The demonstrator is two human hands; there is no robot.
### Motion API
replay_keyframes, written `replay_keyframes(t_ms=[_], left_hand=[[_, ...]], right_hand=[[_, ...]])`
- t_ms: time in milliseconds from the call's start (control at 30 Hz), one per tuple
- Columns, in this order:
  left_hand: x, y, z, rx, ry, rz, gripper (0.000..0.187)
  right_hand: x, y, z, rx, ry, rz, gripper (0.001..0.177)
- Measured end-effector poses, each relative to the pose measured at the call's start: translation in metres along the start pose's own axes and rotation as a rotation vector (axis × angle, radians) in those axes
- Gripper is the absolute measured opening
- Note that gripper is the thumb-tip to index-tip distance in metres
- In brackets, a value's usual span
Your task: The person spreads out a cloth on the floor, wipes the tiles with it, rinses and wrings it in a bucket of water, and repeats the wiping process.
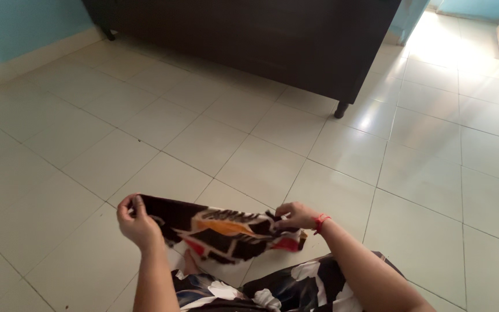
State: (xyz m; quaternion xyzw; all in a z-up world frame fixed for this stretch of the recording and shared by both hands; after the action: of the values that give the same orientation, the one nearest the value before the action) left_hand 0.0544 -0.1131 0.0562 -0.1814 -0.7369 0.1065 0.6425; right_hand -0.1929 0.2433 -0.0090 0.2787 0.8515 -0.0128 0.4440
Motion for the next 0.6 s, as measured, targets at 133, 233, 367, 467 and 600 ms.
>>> replay_keyframes(t_ms=[133, 233, 367, 467, 600], left_hand=[[-0.025, -0.011, -0.006, 0.049, 0.231, -0.253, 0.013], [-0.031, -0.019, -0.014, 0.124, 0.184, -0.272, 0.014], [-0.025, -0.026, -0.026, 0.163, 0.267, -0.065, 0.014], [-0.049, -0.024, -0.026, 0.195, 0.383, -0.365, 0.014], [-0.107, -0.029, 0.000, 0.052, 0.198, -0.587, 0.018]], right_hand=[[-0.017, 0.000, -0.008, -0.016, -0.469, -0.073, 0.045], [-0.022, 0.010, -0.014, -0.025, -0.158, 0.018, 0.051], [0.007, 0.011, 0.012, -0.273, 0.229, 0.201, 0.048], [0.061, -0.009, 0.016, -0.285, 0.444, 0.309, 0.034], [0.123, -0.051, -0.027, 0.291, 0.250, 0.369, 0.031]])
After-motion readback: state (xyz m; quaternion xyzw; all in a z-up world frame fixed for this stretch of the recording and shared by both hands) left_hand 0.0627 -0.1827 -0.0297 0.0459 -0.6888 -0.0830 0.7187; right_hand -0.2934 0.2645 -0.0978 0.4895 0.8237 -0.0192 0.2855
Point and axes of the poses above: each hand's wrist, its own y-axis away from the middle knuckle, its own z-axis out of the palm, x = y × z, the point moved 5 cm from there along -y, towards the middle knuckle, and after that the axes turned 8 degrees about -y, right-handed, at the moved point
